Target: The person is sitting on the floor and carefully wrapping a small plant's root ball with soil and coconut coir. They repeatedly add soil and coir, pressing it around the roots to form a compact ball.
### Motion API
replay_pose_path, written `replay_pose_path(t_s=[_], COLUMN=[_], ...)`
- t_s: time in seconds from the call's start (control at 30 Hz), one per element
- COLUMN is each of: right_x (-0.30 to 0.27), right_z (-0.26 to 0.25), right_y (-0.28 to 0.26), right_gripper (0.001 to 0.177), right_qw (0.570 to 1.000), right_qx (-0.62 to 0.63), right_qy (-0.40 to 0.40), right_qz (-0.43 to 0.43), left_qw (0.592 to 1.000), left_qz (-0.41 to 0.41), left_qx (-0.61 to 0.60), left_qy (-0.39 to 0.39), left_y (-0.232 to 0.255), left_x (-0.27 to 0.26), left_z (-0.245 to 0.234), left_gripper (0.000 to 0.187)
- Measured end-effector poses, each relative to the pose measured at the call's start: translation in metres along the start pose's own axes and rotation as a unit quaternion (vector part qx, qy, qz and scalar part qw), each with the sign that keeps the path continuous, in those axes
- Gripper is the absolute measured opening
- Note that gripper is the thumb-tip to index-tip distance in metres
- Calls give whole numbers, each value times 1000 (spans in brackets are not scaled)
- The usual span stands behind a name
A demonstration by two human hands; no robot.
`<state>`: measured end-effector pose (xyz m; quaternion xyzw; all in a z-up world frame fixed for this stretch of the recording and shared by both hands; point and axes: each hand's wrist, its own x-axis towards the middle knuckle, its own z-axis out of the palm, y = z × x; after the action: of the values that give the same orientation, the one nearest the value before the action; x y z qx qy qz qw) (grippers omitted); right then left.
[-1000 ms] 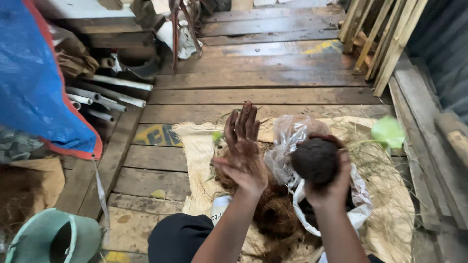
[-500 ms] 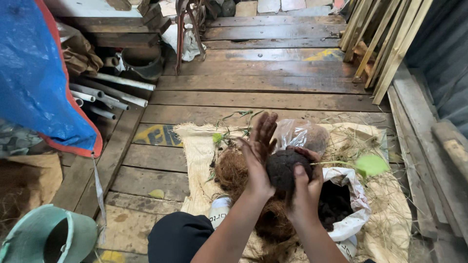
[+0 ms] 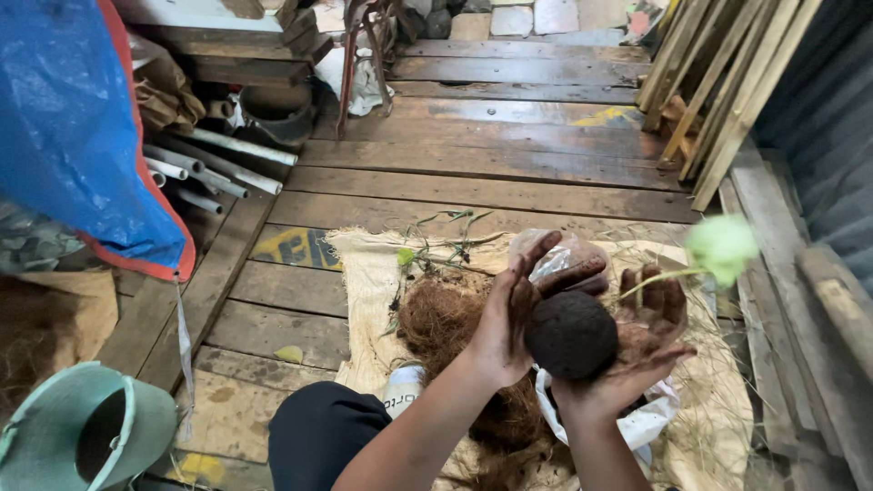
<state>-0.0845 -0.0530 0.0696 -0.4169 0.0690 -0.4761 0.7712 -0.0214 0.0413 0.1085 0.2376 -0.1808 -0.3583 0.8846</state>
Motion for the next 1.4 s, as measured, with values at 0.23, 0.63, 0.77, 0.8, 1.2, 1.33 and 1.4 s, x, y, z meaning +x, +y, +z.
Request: replay_pose_path(t_s=[0.23, 0.63, 0.77, 0.8, 1.2, 1.33, 1.4], right_x=[0, -7, -9, -8, -2, -7, -13], right_z=[-13, 4, 1, 0, -23, -27, -29], right_y=[1, -6, -17, -18, -9, 0, 6], right_gripper=[74, 83, 92, 94, 120, 104, 87], right_qw=[991, 992, 995, 992, 958, 967, 973], right_qx=[-32, -47, 23, 27, 11, -40, -76], right_qy=[-32, -108, -54, -36, -142, -182, -192], right_qz=[-128, -47, 86, 118, 249, 176, 107], left_qw=[989, 949, 966, 963, 776, 765, 754], left_qz=[-19, 98, 26, 13, 244, 285, 336], left_qx=[41, -65, 52, 108, 578, 565, 535], left_qy=[141, 293, 254, 246, 58, 122, 183], left_y=[-30, -48, -45, -47, -42, -44, -46], left_x=[-14, -36, -28, -28, -21, -11, -13], left_z=[3, -14, -10, -7, -8, -16, -24], left_gripper=[55, 27, 53, 60, 87, 89, 83])
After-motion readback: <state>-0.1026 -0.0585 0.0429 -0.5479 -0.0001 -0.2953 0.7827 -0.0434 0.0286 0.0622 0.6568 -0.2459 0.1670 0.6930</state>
